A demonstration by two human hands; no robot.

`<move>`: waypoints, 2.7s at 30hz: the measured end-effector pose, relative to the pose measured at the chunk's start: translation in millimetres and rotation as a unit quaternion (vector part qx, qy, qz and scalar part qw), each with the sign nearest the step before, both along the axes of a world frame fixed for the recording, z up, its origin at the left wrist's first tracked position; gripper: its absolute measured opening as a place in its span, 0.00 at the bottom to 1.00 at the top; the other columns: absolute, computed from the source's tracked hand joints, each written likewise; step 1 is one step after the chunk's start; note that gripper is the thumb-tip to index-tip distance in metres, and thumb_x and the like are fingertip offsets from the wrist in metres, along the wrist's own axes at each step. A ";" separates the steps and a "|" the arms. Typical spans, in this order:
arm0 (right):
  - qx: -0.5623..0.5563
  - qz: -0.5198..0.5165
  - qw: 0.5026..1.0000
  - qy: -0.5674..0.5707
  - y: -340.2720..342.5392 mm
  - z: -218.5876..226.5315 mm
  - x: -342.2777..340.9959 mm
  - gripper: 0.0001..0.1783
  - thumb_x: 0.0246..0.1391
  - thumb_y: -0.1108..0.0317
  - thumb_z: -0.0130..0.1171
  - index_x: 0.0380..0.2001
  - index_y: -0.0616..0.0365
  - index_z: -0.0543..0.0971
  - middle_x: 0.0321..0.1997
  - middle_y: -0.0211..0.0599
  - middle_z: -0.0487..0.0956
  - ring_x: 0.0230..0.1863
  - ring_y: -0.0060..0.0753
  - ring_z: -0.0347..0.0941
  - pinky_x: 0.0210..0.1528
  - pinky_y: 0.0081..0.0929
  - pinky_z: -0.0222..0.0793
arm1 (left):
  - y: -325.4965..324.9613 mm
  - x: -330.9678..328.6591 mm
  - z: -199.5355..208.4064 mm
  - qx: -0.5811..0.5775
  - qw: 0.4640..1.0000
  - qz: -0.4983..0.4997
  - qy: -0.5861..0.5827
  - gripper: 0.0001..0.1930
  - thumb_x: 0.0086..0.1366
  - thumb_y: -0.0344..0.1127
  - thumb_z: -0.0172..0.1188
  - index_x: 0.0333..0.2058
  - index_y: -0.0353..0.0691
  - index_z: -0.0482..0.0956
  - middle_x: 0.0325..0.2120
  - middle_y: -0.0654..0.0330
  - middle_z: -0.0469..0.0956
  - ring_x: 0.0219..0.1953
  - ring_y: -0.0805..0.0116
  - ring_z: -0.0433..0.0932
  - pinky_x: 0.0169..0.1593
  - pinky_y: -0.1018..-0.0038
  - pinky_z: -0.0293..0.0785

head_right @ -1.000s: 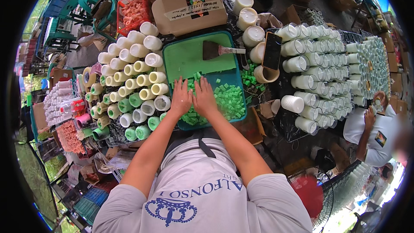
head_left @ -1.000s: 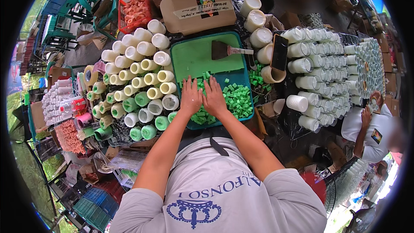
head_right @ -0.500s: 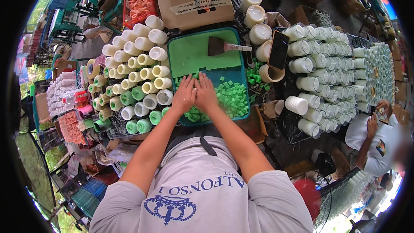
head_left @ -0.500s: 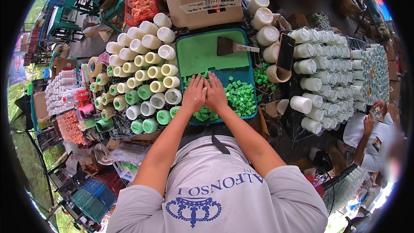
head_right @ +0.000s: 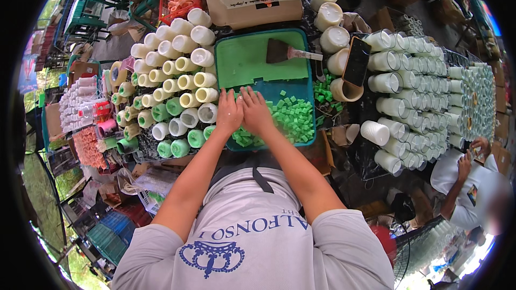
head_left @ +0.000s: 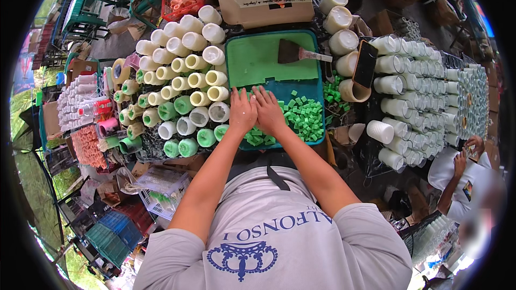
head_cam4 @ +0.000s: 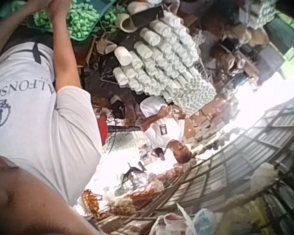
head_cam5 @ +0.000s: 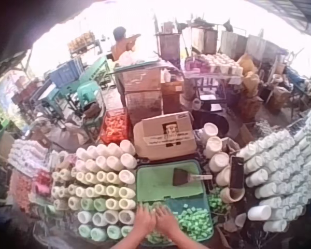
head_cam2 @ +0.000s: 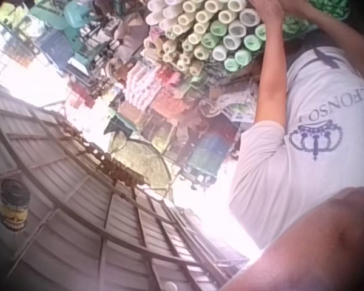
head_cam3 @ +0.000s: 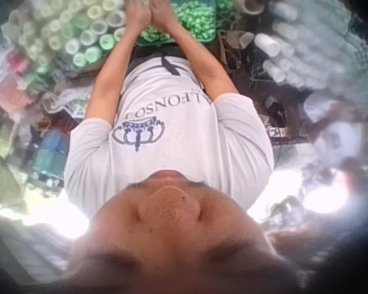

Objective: The person cuts green cylindrical candles into small pieces using a knife on a green cutting board. The person repeatedly slices the candles and gathers the pieces into a pile on the board.

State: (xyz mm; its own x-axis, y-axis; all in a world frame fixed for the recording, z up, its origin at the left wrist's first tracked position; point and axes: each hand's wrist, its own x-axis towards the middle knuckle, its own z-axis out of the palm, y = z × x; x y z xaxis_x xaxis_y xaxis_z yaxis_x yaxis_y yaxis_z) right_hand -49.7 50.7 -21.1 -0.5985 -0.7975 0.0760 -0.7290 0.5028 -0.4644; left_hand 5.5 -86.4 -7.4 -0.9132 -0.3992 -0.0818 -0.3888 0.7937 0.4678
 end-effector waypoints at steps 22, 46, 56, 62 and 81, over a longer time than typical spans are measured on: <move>-0.126 -0.176 0.974 -0.063 6.0 21.5 -34.5 0.15 0.59 0.65 0.69 0.48 0.51 0.82 0.50 0.38 0.82 0.52 0.47 0.80 0.53 0.45 0.75 | -2.6 8.5 51.1 0.062 0.991 -0.104 0.047 0.21 0.77 0.38 0.54 0.60 0.28 0.77 0.62 0.40 0.77 0.66 0.38 0.74 0.71 0.51 0.68; -0.001 0.123 0.987 0.103 -5.9 6.9 -135.9 0.11 0.52 0.60 0.70 0.36 0.51 0.82 0.42 0.35 0.79 0.51 0.42 0.77 0.55 0.42 0.67 | 65.4 -4.4 44.5 -0.019 0.962 -0.269 -0.034 0.40 0.56 0.45 0.78 0.65 0.39 0.73 0.66 0.50 0.71 0.71 0.48 0.67 0.77 0.47 0.58; -0.042 0.151 0.980 0.121 7.7 0.4 -138.6 0.07 0.51 0.66 0.66 0.34 0.52 0.82 0.42 0.35 0.79 0.51 0.41 0.77 0.56 0.41 0.69 | 56.9 -2.0 30.4 -0.044 0.963 -0.257 -0.074 0.37 0.57 0.43 0.76 0.65 0.41 0.75 0.62 0.52 0.73 0.69 0.49 0.68 0.78 0.45 0.56; -0.047 0.141 0.985 0.089 24.4 -4.6 -126.7 0.03 0.54 0.68 0.62 0.32 0.52 0.82 0.42 0.34 0.80 0.51 0.40 0.78 0.54 0.38 0.72 | 57.5 -3.2 32.1 -0.026 0.957 -0.289 -0.022 0.33 0.59 0.38 0.72 0.63 0.41 0.76 0.62 0.52 0.73 0.68 0.49 0.69 0.78 0.45 0.58; 0.063 0.041 0.997 -0.002 120.1 41.6 -64.6 0.35 0.52 0.55 0.75 0.61 0.56 0.77 0.65 0.45 0.76 0.70 0.51 0.70 0.70 0.49 0.66 | 61.9 -15.5 15.2 -0.049 0.962 -0.269 0.020 0.19 0.58 0.36 0.70 0.48 0.44 0.81 0.53 0.58 0.78 0.63 0.55 0.73 0.76 0.44 0.59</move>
State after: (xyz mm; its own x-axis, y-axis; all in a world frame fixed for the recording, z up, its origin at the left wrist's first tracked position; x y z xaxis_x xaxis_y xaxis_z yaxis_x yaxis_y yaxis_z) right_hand -114.3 170.8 20.4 -0.5316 -0.8465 -0.0299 -0.7682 0.4967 -0.4039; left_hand -9.9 -24.5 7.9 -0.9913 0.1282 -0.0286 0.1073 0.9161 0.3863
